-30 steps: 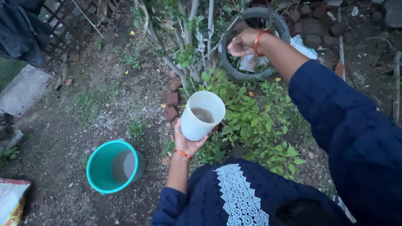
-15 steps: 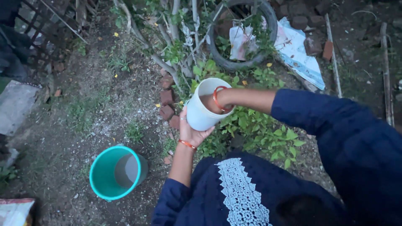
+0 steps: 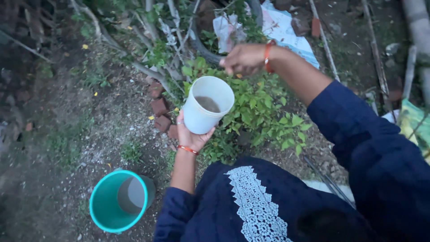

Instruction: Distributing a dry substance (possibly fertilizer or soil amendment) from a cup into small potted plants in an outdoor garden.

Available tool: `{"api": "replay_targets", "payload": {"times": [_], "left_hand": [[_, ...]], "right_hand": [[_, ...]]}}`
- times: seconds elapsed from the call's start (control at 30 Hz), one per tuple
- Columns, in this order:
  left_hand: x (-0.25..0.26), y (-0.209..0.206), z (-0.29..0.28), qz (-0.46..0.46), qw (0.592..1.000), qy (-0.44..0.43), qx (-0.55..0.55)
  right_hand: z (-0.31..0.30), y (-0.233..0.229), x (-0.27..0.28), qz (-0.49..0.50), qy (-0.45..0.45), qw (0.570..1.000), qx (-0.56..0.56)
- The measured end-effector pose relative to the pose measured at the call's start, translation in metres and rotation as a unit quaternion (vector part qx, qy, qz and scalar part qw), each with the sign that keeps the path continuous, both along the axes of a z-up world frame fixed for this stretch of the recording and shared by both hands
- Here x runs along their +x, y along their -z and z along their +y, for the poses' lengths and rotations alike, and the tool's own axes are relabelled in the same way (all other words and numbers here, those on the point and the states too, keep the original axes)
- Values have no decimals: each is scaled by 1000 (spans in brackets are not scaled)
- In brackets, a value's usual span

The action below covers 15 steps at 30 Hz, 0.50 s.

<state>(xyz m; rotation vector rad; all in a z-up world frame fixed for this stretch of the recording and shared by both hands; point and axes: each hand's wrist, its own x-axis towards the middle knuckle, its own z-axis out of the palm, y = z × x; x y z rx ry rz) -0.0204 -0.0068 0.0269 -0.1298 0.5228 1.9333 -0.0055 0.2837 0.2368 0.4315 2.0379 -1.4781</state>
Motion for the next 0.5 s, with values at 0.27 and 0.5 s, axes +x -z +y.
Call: {"api": "replay_targets", "payload": {"times": [0.27,0.5], "left_hand": [[7,4,-10,-4,999,7,-34],[11,17,-5,4,996,82,22]], "right_hand": [[74,24,53,145,247,954,83],[16,51,71,297,33,927,226]]}}
